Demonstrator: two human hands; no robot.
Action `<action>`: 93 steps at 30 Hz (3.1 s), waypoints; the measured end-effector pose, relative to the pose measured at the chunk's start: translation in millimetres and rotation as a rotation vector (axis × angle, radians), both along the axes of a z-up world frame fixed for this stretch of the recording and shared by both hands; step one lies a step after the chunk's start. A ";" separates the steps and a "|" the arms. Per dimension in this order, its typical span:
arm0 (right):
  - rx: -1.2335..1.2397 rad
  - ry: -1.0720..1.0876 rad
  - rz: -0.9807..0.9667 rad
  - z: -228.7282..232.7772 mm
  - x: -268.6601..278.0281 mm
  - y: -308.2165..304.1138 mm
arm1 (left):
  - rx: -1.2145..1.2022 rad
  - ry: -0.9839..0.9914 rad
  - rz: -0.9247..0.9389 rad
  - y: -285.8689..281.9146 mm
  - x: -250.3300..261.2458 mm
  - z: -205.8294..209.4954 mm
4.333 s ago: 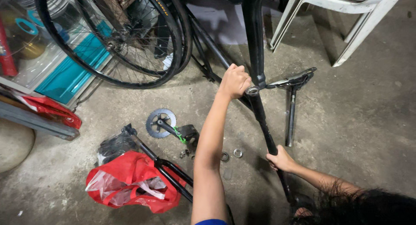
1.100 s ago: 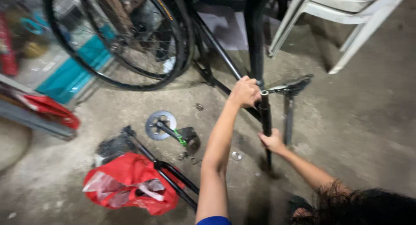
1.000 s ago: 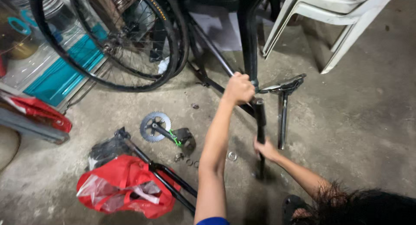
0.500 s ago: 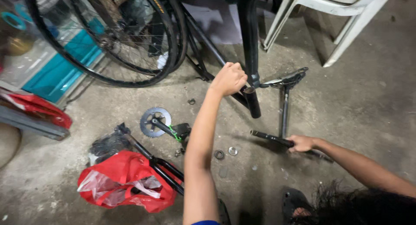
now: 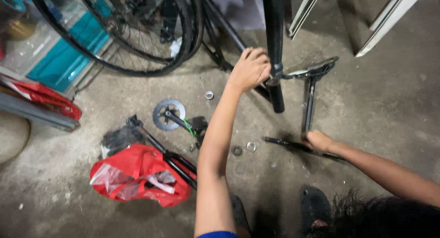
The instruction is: The person handles various bicycle components including bearings, rings, and a fork, fitting the bearings into the head tube of a bicycle frame and inserting the fork through the frame.
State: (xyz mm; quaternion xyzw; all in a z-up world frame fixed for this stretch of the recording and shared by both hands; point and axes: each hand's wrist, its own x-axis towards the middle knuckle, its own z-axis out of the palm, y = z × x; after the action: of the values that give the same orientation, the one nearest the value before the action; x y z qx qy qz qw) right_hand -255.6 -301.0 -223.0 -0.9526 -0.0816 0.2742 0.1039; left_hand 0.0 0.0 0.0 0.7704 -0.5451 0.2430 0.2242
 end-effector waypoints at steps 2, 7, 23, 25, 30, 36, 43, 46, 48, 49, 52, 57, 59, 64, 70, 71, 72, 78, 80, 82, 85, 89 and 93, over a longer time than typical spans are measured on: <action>0.187 -0.240 0.162 -0.4 4.9 0.7 | -0.044 -0.018 0.047 1.3 -4.7 -4.3; -0.379 0.201 0.262 -19.0 -2.4 45.4 | -0.106 0.011 0.176 4.8 -13.6 -10.3; -0.454 -0.070 -0.226 -24.8 -1.5 55.6 | -0.111 0.100 0.312 -0.3 -11.0 -27.7; -0.524 -0.052 -0.244 -22.1 6.9 56.3 | -0.093 0.115 0.326 -1.2 -11.8 -26.4; -0.568 -0.357 -0.022 -41.0 29.6 102.8 | -0.064 0.184 0.343 -3.6 -12.3 -27.2; 0.109 -0.322 0.196 -61.8 46.5 214.1 | -0.069 0.222 0.346 -3.8 -14.8 -26.3; 0.216 -0.274 0.231 -54.0 60.6 281.8 | -0.080 0.223 0.347 1.6 -19.3 -24.4; 0.234 -0.218 0.278 -19.7 58.5 274.2 | -0.100 0.215 0.345 1.9 -18.1 -22.6; 0.247 -0.136 0.354 31.3 51.8 276.1 | -0.092 0.192 0.349 6.2 -17.2 -22.7; 0.267 -0.087 0.399 68.0 44.2 262.4 | -0.099 0.184 0.338 -0.4 -18.2 -22.4; 0.348 0.018 0.542 189.3 24.9 228.0 | -0.083 0.179 0.315 0.5 -13.9 -27.7; 0.449 -0.423 0.317 341.8 46.7 165.1 | -0.160 0.141 0.248 1.9 -6.7 -36.5; 0.379 -0.491 0.175 366.5 73.3 147.0 | -0.154 0.149 0.240 1.5 -6.9 -36.6; 0.510 -0.429 -0.016 349.5 123.0 136.0 | -0.153 0.119 0.233 4.9 -9.9 -34.3; 0.500 -0.383 -0.020 319.4 146.8 120.3 | -0.166 0.127 0.218 4.6 -6.2 -36.9; 0.528 -0.359 -0.040 316.3 148.2 118.5 | -0.168 0.128 0.214 5.4 -4.7 -35.8; 0.556 -0.336 -0.060 313.4 148.8 116.4 | -0.171 0.129 0.209 5.8 -3.8 -34.8; 0.814 -0.260 -0.068 292.0 151.0 108.9 | -0.162 0.142 0.204 3.9 -3.3 -38.0; 0.862 -0.251 -0.079 287.5 151.8 108.0 | -0.155 0.144 0.207 5.0 -2.9 -36.6; 0.830 -0.259 -0.106 284.6 151.4 105.8 | -0.142 0.172 0.209 4.8 -4.5 -36.9; 0.880 -0.219 -0.152 282.0 149.8 107.8 | -0.147 0.158 0.209 3.9 -5.4 -35.2; 0.844 -0.232 -0.162 288.9 146.4 112.6 | -0.132 0.170 0.212 5.0 -6.5 -33.4; 0.805 -0.265 -0.170 295.5 142.0 117.5 | -0.123 0.160 0.214 6.3 -5.7 -32.3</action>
State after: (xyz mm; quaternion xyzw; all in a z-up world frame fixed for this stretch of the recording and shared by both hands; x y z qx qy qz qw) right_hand -113.6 -183.5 72.6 -0.8665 -0.1160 0.0861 0.4778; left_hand -5.7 6.3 -32.3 0.8257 -0.4244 0.2363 0.2867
